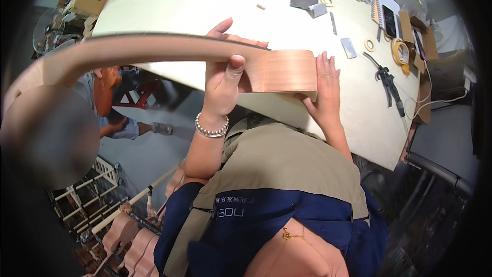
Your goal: The person retrieves a guitar body from a rack and sands the headstock and neck with sandpaper. They rotate the guitar to access different surfaces, then place it back on the rack. Another person is visible working on a separate guitar body in the background.
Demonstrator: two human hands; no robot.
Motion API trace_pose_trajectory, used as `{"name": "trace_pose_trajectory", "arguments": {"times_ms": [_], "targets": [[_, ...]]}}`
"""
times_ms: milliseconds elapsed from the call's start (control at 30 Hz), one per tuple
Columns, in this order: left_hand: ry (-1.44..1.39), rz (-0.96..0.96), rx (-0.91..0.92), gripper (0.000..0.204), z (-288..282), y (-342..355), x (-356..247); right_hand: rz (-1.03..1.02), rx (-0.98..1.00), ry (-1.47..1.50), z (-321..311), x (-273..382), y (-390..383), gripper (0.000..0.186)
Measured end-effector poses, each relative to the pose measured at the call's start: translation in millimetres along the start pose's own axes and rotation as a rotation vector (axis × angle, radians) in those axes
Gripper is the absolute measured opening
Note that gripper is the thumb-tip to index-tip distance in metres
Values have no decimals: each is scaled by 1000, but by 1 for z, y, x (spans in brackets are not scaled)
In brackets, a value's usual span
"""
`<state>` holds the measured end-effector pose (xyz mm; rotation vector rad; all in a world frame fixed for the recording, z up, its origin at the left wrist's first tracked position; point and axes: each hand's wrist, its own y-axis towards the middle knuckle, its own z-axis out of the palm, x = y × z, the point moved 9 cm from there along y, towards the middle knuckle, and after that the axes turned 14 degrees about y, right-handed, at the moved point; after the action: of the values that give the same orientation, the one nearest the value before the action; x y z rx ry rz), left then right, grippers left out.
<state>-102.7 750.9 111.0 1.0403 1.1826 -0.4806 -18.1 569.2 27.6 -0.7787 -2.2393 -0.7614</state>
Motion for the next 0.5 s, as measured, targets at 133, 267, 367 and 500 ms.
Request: {"name": "trace_pose_trajectory", "arguments": {"times_ms": [133, 267, 367, 500], "targets": [[-32, -50, 116, 63, 29, 17, 4, 24, -65, 60, -7, 0, 3, 99], [-33, -96, 173, 63, 42, 32, 13, 46, -127, 69, -14, -7, 6, 107], [61, -206, 258, 64, 42, 39, 20, 87, -131, 63, -13, -12, 5, 112], [252, -173, 219, 65, 25, 40, 38, 98, -132, 34, -8, -6, 6, 112]]}}
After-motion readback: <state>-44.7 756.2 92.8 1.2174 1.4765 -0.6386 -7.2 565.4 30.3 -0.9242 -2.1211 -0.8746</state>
